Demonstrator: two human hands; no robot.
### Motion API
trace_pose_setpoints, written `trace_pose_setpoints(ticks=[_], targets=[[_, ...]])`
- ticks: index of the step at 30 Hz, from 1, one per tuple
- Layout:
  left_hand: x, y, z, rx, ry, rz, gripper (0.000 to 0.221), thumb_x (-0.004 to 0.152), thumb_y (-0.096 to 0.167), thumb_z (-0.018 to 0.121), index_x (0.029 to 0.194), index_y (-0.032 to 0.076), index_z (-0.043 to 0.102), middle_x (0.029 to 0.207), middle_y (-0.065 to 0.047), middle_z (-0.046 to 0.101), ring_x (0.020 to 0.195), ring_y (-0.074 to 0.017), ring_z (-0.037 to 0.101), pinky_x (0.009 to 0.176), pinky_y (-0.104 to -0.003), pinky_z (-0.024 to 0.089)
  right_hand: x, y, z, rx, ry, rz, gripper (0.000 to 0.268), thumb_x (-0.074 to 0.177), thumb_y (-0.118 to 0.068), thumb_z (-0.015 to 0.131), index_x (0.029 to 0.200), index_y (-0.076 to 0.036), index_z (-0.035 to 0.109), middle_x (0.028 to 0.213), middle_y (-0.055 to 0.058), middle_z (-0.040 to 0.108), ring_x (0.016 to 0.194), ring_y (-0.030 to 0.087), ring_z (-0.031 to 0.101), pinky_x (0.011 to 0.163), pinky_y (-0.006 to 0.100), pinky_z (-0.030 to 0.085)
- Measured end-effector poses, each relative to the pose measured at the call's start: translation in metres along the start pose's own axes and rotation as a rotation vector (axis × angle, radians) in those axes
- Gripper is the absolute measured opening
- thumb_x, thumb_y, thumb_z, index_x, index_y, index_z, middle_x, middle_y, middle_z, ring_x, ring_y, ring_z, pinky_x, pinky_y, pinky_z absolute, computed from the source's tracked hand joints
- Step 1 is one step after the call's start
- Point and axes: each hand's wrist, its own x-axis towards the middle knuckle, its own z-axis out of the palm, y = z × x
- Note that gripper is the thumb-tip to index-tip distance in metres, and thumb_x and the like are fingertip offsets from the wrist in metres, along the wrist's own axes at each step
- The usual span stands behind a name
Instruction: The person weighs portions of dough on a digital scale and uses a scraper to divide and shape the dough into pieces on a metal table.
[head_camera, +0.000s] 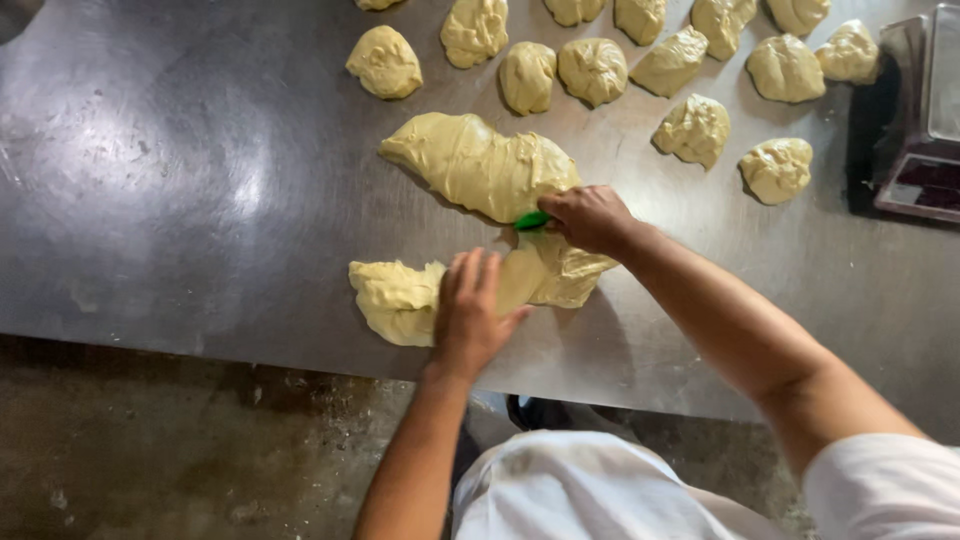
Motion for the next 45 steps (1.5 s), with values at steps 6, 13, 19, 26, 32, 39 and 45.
trace_pose_setpoints(ticks=[6,13,19,26,32,39,45], targets=[[0.039,0.017,0.026,-0.071,-0.109,-0.260,0.119,0.061,0.063,0.088,0.144,-0.006,0.039,0.146,-0.028,0.046,0.137,-0.0430,0.042,0.115,-0.055,0.035,0.021,-0.009,0.054,-0.126,-0.382,0.028,0.019,0.100,-0.039,0.067,0.101,-0.021,0.072,0.087,0.010,0.073,0.076,0.033,0.072,0.064,0.048,0.056],[0.008,0.014,0.059,-0.134,-0.297,-0.065,0.092,0.079,0.064,0.065,0.147,0.005,0.047,0.150,-0.017,0.049,0.139,-0.0329,0.044,0.118,-0.050,0.035,-0.111,0.017,-0.010,0.471,0.102,0.050,0.022,0.095,-0.021,0.060,0.111,-0.021,0.075,0.096,0.006,0.077,0.078,0.025,0.074,0.071,0.039,0.061],[-0.004,0.028,0.063,0.059,-0.122,0.087,0.083,0.066,0.060,0.084,0.126,0.006,0.064,0.133,-0.015,0.061,0.130,-0.0363,0.052,0.113,-0.052,0.032,-0.054,0.079,0.005,0.028,0.011,0.016,0.010,0.093,-0.024,0.068,0.096,-0.015,0.065,0.083,0.006,0.073,0.075,0.029,0.071,0.064,0.045,0.055],[-0.019,0.012,0.027,-0.795,0.087,-0.187,0.091,0.081,0.070,0.072,0.144,0.007,0.052,0.138,-0.014,0.061,0.132,-0.0297,0.058,0.118,-0.046,0.043,-0.094,0.015,0.026,0.045,-0.202,-0.109,0.012,0.096,-0.025,0.064,0.103,-0.016,0.064,0.088,0.007,0.073,0.079,0.030,0.072,0.065,0.046,0.057],[-0.038,-0.101,-0.036,-0.290,0.394,-0.316,0.089,0.082,0.068,0.075,0.136,0.000,0.058,0.141,-0.020,0.059,0.135,-0.0349,0.056,0.115,-0.047,0.045,-0.152,0.110,-0.009,0.537,-0.005,0.503,0.029,0.098,-0.034,0.067,0.119,-0.014,0.069,0.097,0.009,0.076,0.086,0.022,0.068,0.079,0.042,0.058],[-0.033,-0.189,-0.047,-0.209,0.204,-0.439,0.102,0.075,0.071,0.080,0.140,-0.004,0.054,0.144,-0.026,0.051,0.133,-0.0388,0.050,0.106,-0.050,0.046,-0.141,0.067,0.055,0.128,-0.147,0.458,0.028,0.097,-0.032,0.068,0.118,-0.014,0.068,0.098,0.015,0.074,0.091,0.034,0.070,0.079,0.046,0.057],[-0.038,-0.181,-0.055,-0.510,0.108,-0.407,0.093,0.080,0.067,0.077,0.139,-0.002,0.054,0.140,-0.021,0.056,0.125,-0.0322,0.061,0.103,-0.043,0.053,-0.131,0.007,-0.016,0.274,-0.060,0.593,0.026,0.100,-0.036,0.065,0.112,-0.013,0.066,0.091,0.014,0.072,0.080,0.032,0.072,0.074,0.049,0.056]])
